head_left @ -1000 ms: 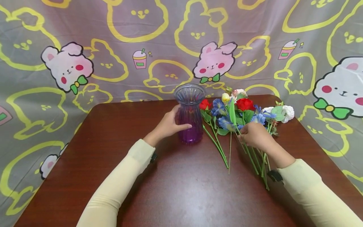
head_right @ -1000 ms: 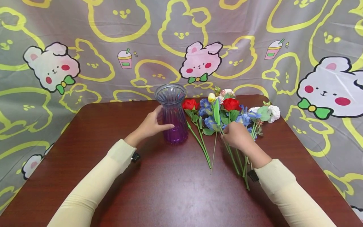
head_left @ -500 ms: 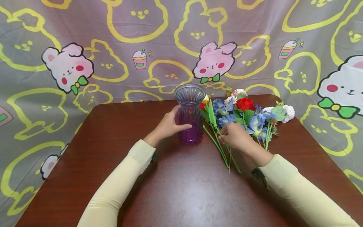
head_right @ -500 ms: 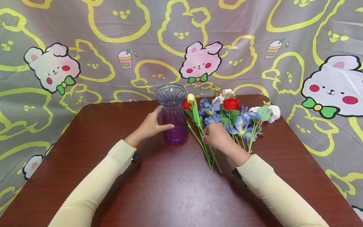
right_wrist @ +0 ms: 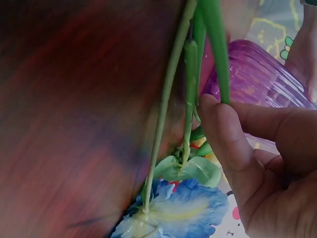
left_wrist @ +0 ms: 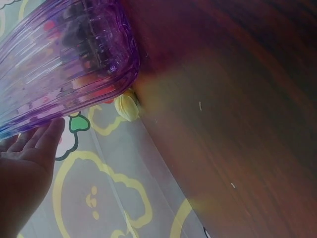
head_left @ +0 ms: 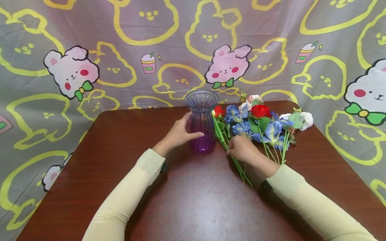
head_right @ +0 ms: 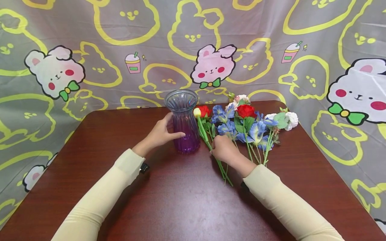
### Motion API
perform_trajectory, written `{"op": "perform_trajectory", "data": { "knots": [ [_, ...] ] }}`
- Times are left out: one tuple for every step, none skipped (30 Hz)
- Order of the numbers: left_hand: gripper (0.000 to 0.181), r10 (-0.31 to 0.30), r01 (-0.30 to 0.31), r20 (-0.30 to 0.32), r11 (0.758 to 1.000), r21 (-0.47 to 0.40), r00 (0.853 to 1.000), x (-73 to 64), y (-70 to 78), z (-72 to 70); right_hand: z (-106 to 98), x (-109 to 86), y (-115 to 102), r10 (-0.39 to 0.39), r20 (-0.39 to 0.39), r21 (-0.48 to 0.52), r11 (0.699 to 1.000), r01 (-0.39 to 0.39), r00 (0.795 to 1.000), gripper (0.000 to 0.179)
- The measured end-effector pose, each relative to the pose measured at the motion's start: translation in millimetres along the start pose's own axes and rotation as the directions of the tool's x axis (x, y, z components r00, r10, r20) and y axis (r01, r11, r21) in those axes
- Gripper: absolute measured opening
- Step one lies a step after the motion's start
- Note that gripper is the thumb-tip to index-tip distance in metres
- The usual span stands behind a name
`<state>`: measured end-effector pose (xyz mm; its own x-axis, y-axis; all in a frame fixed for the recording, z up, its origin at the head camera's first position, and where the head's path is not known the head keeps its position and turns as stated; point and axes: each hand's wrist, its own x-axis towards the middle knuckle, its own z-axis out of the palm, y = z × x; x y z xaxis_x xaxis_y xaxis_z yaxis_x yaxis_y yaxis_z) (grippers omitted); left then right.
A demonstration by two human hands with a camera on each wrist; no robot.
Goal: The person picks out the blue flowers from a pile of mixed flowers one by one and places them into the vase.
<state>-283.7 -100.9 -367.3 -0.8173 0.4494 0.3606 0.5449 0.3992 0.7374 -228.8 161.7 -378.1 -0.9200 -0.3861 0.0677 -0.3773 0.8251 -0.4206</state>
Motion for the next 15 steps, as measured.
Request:
{"op": "perform_trajectory", "data": {
  "knots": [
    [0.087, 0.0, 0.0, 0.0, 1.0, -0.001, 1.0, 0.0, -0.2, 0.0, 0.9, 0.3, -0.1, 0.002, 0.007, -0.003, 1.0, -0.002, 1.0, 0.011],
    [0.087, 0.0, 0.0, 0.001, 1.0, -0.002, 1.0, -0.1, -0.5, 0.0, 1.5, 0.4, -0.6, 0.0, 0.013, -0.006, 1.0, 0.0, 1.0, 0.011],
    [0.087, -0.001, 0.001, 0.002, 1.0, -0.003, 1.0, 0.0, -0.8, 0.0, 2.1, 0.7, -1.1, -0.003, 0.015, -0.017, 1.0, 0.004, 1.0, 0.011],
    [0.087, -0.002, 0.002, 0.002, 1.0, -0.004, 1.0, 0.1, -1.2, 0.0, 2.5, 0.9, -1.2, -0.004, 0.021, -0.021, 1.0, 0.005, 1.0, 0.012],
    [0.087, -0.003, 0.003, 0.003, 1.0, -0.006, 1.0, 0.2, -1.5, 0.1, 2.8, 1.1, -1.9, -0.001, 0.027, -0.018, 1.0, 0.001, 1.0, 0.014],
    [0.087, -0.004, 0.004, 0.003, 1.0, -0.008, 1.0, 0.3, -1.8, 0.1, 3.1, 1.0, -2.2, 0.002, 0.031, -0.018, 1.0, -0.001, 1.0, 0.014],
    [0.087, -0.003, 0.003, 0.004, 1.0, -0.01, 1.0, 0.4, -1.9, 0.1, 3.1, 1.0, -2.8, 0.009, 0.036, -0.012, 1.0, -0.009, 0.999, 0.014],
    [0.087, -0.004, 0.004, 0.004, 1.0, -0.011, 1.0, 0.5, -2.0, 0.2, 3.0, 0.7, -3.2, 0.014, 0.038, -0.01, 1.0, -0.014, 0.999, 0.014],
    [0.086, -0.004, 0.004, 0.005, 1.0, -0.014, 1.0, 0.6, -2.0, 0.3, 3.0, 0.5, -3.3, 0.022, 0.038, -0.007, 1.0, -0.022, 0.999, 0.013],
    [0.086, -0.004, 0.005, 0.006, 1.0, -0.018, 1.0, 0.5, -1.9, 0.4, 2.8, 0.0, -3.3, 0.026, 0.04, -0.004, 1.0, -0.026, 0.999, 0.012],
    [0.086, -0.005, 0.005, 0.006, 1.0, -0.02, 1.0, 0.4, -1.9, 0.4, 2.5, -0.5, -3.4, 0.031, 0.044, -0.003, 1.0, -0.031, 0.999, 0.011],
    [0.086, -0.004, 0.004, 0.006, 1.0, -0.023, 1.0, 0.4, -1.7, 0.5, 1.8, -1.1, -3.2, 0.031, 0.046, 0.001, 1.0, -0.031, 0.998, 0.01],
    [0.087, -0.004, 0.004, 0.006, 1.0, -0.024, 1.0, 0.3, -1.5, 0.4, 1.1, -1.8, -2.9, 0.03, 0.048, 0.003, 1.0, -0.03, 0.998, 0.01],
    [0.087, -0.003, 0.003, 0.006, 1.0, -0.025, 1.0, 0.3, -1.5, 0.4, 0.3, -2.9, -2.0, 0.028, 0.051, 0.006, 1.0, -0.028, 0.998, 0.009],
    [0.087, -0.001, 0.001, 0.008, 1.0, -0.026, 1.0, 0.4, -1.5, 0.4, -1.1, -4.0, -1.4, 0.027, 0.049, 0.005, 1.0, -0.027, 0.998, 0.01]
  ]
}}
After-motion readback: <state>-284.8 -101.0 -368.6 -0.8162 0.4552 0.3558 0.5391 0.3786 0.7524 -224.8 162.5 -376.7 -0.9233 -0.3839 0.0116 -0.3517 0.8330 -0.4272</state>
